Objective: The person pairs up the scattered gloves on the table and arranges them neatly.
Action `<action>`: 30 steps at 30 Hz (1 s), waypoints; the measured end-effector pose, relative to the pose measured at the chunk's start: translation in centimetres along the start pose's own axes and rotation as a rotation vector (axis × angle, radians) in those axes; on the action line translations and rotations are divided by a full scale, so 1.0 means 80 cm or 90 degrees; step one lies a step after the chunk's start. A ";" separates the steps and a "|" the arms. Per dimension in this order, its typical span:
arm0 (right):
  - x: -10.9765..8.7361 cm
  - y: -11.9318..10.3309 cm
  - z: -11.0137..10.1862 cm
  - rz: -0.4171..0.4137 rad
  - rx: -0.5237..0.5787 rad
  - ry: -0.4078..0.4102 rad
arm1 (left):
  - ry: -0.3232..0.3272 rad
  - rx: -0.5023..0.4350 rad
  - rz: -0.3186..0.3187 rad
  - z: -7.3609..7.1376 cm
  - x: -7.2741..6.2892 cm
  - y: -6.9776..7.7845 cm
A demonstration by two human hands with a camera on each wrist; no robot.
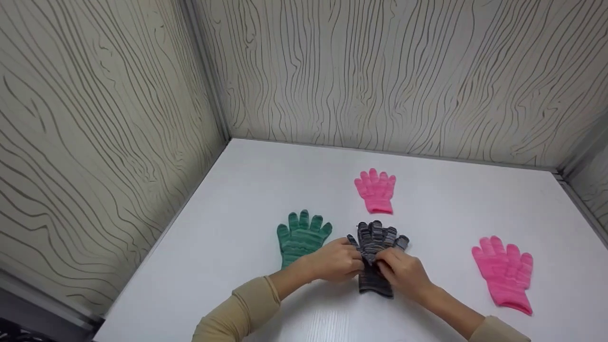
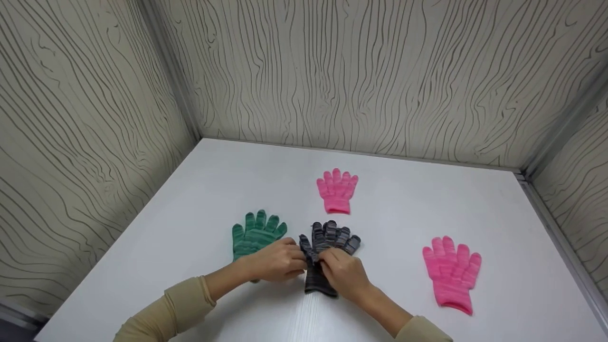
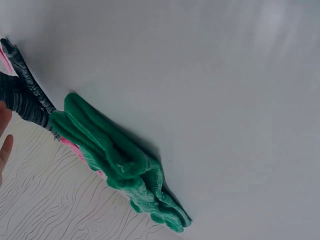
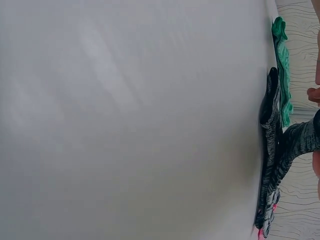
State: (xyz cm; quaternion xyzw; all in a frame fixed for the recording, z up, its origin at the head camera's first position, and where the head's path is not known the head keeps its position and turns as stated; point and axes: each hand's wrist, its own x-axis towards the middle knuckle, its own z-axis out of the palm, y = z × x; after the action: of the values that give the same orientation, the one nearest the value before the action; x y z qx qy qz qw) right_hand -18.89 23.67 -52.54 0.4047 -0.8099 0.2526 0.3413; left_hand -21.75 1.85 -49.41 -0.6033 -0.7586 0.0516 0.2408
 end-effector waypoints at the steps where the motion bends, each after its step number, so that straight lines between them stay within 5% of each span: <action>1: -0.002 -0.001 0.001 -0.007 0.003 -0.001 | 0.004 0.004 -0.004 0.002 -0.001 -0.001; 11: -0.015 -0.010 0.013 -0.072 -0.005 -0.018 | -0.067 0.041 -0.051 0.017 0.002 -0.001; 21: -0.019 -0.013 0.015 -0.098 -0.039 -0.078 | -0.081 0.108 -0.037 0.029 0.005 -0.006; 30: -0.027 -0.006 0.020 -0.139 -0.018 -0.096 | -0.086 0.097 -0.040 0.035 0.004 -0.014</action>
State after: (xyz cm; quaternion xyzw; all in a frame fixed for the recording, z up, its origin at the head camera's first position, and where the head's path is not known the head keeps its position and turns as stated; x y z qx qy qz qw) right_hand -18.12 23.36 -55.10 0.5037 -0.7875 0.1717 0.3108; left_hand -23.96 2.45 -51.36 -0.5544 -0.7854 0.1423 0.2359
